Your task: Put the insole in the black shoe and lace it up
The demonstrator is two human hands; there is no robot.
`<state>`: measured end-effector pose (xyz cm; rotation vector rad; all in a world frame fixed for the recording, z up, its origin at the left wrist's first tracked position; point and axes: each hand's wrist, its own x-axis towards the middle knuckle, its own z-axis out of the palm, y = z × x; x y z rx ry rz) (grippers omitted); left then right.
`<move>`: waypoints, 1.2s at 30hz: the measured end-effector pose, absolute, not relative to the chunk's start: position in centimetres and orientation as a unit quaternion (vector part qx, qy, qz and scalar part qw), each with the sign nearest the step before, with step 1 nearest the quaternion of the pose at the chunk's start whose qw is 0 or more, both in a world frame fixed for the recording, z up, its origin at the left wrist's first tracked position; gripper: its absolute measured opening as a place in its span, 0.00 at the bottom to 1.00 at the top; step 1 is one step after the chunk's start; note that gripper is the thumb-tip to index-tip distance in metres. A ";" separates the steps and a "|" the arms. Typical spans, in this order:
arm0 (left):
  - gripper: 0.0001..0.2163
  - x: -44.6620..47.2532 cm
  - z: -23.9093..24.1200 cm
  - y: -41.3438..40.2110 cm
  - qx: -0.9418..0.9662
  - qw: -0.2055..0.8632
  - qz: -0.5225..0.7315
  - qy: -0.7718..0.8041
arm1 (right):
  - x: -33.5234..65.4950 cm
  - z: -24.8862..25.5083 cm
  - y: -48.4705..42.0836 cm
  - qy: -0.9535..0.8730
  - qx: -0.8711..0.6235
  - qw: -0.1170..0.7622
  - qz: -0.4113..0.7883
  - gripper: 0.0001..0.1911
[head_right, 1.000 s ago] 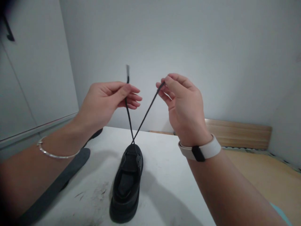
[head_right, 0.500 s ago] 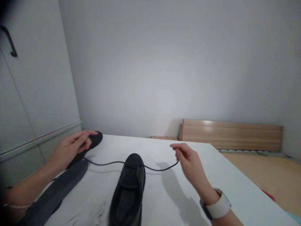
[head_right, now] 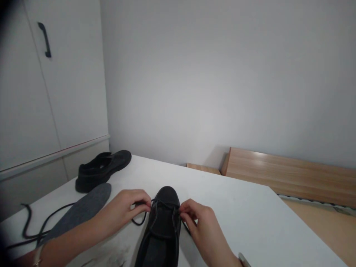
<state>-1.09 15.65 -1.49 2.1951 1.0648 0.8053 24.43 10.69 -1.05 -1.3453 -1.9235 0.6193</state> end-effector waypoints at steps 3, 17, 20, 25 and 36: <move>0.04 -0.8 -2.1 15.5 0.813 0.281 0.313 0.402 | 24.6 -2.1 11.1 -0.761 -0.513 0.350 0.185 0.06; 0.03 -0.7 -2.5 15.4 0.805 0.271 0.367 0.380 | 24.7 -3.0 11.0 -0.793 -0.485 0.347 0.126 0.10; 0.02 -0.4 -2.4 15.4 0.794 0.281 0.361 0.400 | 24.2 -2.7 10.4 -0.781 -0.503 0.345 0.131 0.12; 0.04 -0.8 -2.4 15.7 0.840 0.245 0.323 0.361 | 23.1 -1.2 9.2 -0.789 -0.512 0.307 0.144 0.19; 0.13 -1.0 -2.0 16.2 0.911 0.115 0.296 0.262 | 22.0 -0.8 8.5 -0.806 -0.529 0.249 0.096 0.17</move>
